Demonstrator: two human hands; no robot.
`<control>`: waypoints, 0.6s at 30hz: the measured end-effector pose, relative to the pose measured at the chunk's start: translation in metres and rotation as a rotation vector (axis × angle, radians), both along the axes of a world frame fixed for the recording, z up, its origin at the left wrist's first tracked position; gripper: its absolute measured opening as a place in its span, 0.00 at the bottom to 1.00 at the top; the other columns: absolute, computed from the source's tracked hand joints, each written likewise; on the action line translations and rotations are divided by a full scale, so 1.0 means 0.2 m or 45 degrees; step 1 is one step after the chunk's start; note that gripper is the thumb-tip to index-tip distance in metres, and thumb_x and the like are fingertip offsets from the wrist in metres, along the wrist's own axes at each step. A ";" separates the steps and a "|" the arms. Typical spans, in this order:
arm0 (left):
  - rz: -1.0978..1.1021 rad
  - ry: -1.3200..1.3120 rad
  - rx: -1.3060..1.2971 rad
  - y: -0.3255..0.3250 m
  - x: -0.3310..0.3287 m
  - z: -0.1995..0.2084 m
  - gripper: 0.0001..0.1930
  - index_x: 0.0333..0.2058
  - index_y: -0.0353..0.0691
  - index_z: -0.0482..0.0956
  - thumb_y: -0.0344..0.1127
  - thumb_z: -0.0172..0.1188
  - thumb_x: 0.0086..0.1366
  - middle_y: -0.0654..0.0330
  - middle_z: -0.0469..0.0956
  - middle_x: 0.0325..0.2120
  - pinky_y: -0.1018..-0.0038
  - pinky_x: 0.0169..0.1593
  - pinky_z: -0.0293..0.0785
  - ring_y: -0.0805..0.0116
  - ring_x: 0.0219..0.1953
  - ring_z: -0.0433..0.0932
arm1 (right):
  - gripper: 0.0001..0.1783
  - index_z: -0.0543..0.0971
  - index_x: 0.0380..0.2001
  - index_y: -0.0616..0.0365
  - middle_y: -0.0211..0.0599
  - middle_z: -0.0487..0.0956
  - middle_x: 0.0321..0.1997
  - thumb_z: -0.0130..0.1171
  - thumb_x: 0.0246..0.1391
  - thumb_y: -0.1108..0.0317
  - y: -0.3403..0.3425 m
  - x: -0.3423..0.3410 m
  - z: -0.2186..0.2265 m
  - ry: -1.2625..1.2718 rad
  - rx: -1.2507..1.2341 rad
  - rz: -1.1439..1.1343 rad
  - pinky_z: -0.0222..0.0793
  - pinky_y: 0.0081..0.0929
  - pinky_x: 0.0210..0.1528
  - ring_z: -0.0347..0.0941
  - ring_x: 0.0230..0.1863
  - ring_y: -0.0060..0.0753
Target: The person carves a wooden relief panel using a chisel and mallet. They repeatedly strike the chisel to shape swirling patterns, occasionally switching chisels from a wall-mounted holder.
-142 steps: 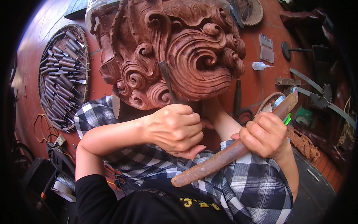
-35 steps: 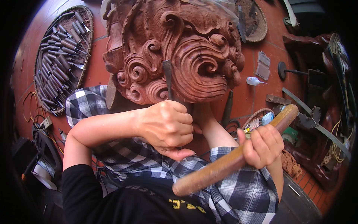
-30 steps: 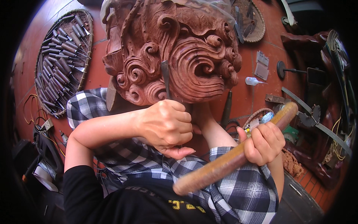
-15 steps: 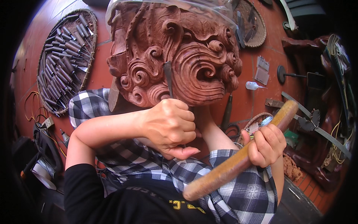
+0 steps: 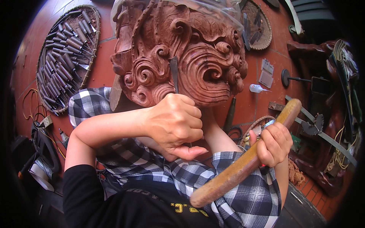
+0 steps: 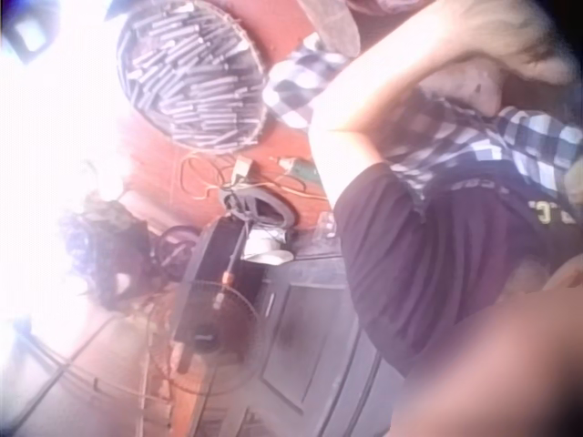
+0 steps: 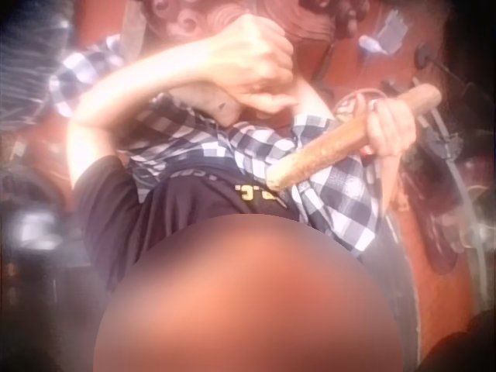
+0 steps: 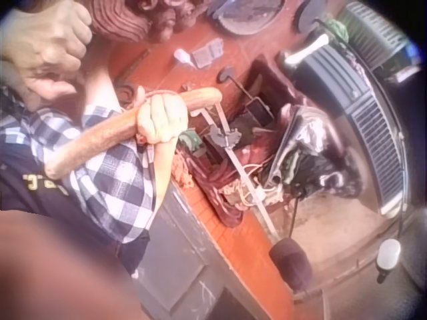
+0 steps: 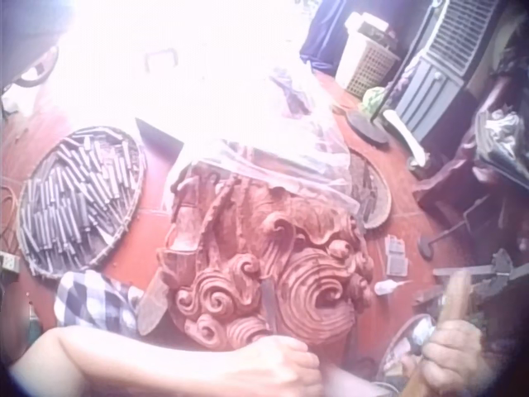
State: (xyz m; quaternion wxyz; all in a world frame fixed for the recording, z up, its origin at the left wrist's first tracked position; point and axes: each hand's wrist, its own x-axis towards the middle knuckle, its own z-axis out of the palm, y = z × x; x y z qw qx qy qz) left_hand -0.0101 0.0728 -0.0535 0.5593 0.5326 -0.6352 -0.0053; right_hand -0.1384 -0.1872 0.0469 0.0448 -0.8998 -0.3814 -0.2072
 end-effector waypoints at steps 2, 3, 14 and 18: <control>-0.003 0.010 -0.017 0.00 0.01 0.02 0.19 0.13 0.44 0.71 0.46 0.65 0.54 0.64 0.68 0.13 0.68 0.22 0.64 0.63 0.19 0.71 | 0.16 0.73 0.28 0.61 0.40 0.76 0.26 0.73 0.43 0.78 0.01 -0.01 0.03 0.046 -0.133 -0.161 0.77 0.38 0.30 0.75 0.26 0.42; -0.010 0.016 -0.035 -0.01 0.02 0.03 0.19 0.13 0.44 0.70 0.46 0.65 0.54 0.64 0.68 0.13 0.68 0.22 0.64 0.63 0.19 0.71 | 0.16 0.72 0.28 0.61 0.40 0.76 0.26 0.73 0.43 0.78 0.02 -0.02 0.06 0.070 -0.209 -0.246 0.77 0.38 0.30 0.75 0.26 0.42; 0.039 0.009 -0.020 -0.01 0.03 0.02 0.18 0.13 0.45 0.71 0.47 0.66 0.53 0.66 0.68 0.13 0.68 0.22 0.63 0.64 0.18 0.70 | 0.17 0.73 0.29 0.61 0.41 0.77 0.28 0.74 0.41 0.77 -0.04 -0.02 0.00 0.066 0.041 -0.067 0.77 0.39 0.31 0.76 0.27 0.43; 0.037 0.029 -0.028 -0.01 0.06 0.06 0.18 0.13 0.46 0.72 0.46 0.66 0.53 0.66 0.67 0.13 0.67 0.21 0.62 0.65 0.17 0.69 | 0.18 0.71 0.27 0.60 0.40 0.76 0.26 0.74 0.41 0.78 -0.04 0.00 0.01 0.055 -0.099 -0.252 0.77 0.39 0.30 0.75 0.26 0.43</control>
